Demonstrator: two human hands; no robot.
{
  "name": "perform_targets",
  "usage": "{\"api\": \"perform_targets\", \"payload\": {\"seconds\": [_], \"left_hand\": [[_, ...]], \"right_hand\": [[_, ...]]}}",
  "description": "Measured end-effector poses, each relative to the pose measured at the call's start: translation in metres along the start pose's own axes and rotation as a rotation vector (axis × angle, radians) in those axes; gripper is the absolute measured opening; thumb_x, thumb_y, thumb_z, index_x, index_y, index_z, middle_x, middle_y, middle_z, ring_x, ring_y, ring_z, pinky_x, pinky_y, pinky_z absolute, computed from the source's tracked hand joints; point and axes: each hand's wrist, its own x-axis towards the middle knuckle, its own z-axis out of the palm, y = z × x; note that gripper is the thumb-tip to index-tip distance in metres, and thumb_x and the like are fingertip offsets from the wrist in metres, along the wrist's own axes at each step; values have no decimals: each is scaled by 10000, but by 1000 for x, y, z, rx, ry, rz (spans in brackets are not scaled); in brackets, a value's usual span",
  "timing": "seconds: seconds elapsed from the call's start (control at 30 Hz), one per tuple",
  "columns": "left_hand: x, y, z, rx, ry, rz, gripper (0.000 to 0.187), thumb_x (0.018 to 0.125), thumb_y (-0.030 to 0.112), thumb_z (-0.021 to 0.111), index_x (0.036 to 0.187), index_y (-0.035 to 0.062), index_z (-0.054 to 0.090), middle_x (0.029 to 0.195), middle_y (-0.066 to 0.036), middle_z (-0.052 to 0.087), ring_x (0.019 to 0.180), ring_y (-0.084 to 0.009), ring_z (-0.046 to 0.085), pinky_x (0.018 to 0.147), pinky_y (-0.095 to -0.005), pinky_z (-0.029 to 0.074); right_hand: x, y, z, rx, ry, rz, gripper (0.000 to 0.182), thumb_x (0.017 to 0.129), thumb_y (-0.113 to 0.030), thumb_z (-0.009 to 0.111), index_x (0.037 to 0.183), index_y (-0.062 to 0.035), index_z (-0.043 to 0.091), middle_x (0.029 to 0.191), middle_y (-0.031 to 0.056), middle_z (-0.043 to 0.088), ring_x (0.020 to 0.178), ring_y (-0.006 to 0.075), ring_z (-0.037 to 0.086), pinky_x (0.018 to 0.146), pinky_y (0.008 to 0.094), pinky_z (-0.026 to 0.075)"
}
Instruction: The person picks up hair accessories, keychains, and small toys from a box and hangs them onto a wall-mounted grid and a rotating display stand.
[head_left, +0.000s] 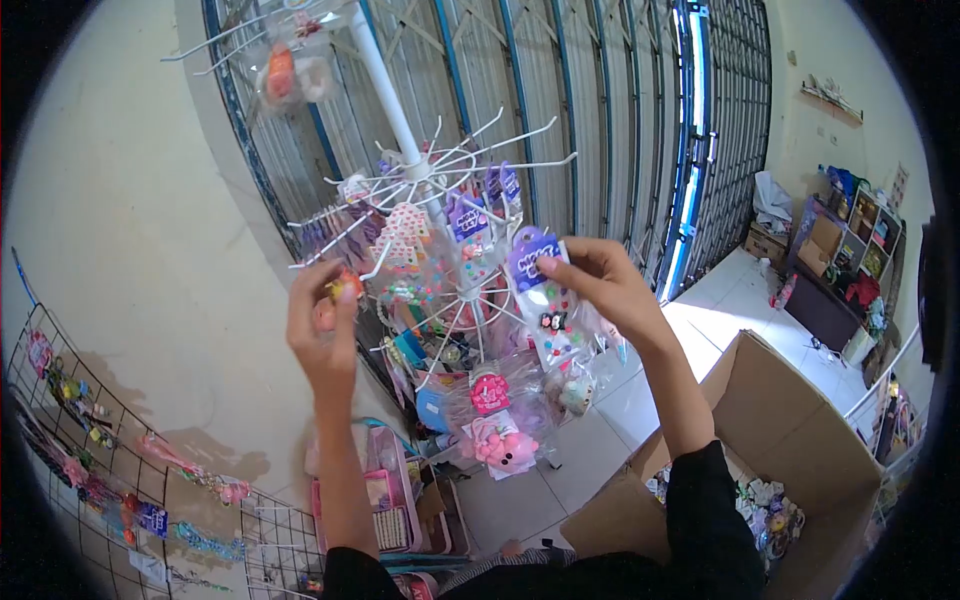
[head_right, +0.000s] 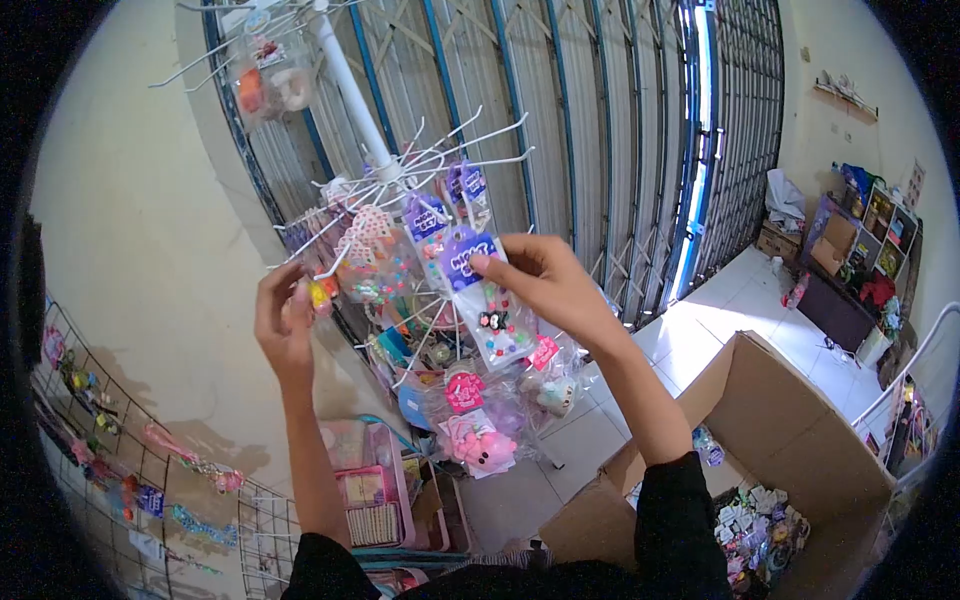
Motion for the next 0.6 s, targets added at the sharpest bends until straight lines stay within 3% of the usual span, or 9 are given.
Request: {"api": "perform_targets", "payload": {"seconds": [0.07, 0.2, 0.43, 0.5, 0.57, 0.6], "left_hand": [[0, 1, 7, 39, 3, 33, 157, 686, 22, 501, 839, -9, 512, 840, -102, 520, 758, -181, 495, 700, -258, 365], [-1, -1, 13, 151, 15, 176, 102, 688, 14, 508, 781, 18, 548, 782, -94, 534, 727, -195, 509, 662, -255, 375], [-4, 2, 15, 195, 40, 130, 78, 691, 11, 509, 756, 21, 552, 791, -82, 530, 738, -174, 502, 621, -260, 384], [-10, -3, 17, 308, 72, 123, 200, 732, 62, 483, 915, -19, 473, 898, -94, 478, 789, -171, 469, 658, -243, 388], [-25, 8, 31, -25, 399, 7, 254, 717, 66, 510, 936, -27, 423, 842, -104, 485, 761, -162, 456, 642, -258, 377], [-33, 9, 31, 147, 456, 240, 342, 721, 121, 514, 971, -53, 358, 877, -135, 451, 780, -182, 442, 667, -267, 366]], "right_hand": [[3, -7, 0, 93, -5, -10, 215, 748, -173, 509, 805, 30, 554, 676, 3, 542, 609, 26, 450, 546, 172, 361], [14, -4, 2, -11, 31, 19, 230, 744, -194, 509, 783, 27, 561, 667, 4, 539, 597, 29, 447, 538, 174, 356], [34, 32, 4, -80, 42, 86, 253, 720, -238, 531, 749, 10, 571, 599, -10, 503, 524, 27, 412, 469, 173, 317], [43, 40, 7, -171, 51, 119, 317, 701, -300, 536, 710, 15, 570, 565, 21, 508, 507, 67, 454, 474, 209, 354], [48, 50, 7, -317, 52, 84, 354, 693, -338, 533, 716, 13, 565, 582, 63, 533, 511, 113, 495, 489, 243, 387], [43, 59, -3, -438, 23, 22, 357, 700, -346, 528, 752, 5, 562, 625, 75, 548, 527, 118, 489, 493, 244, 380]]}}
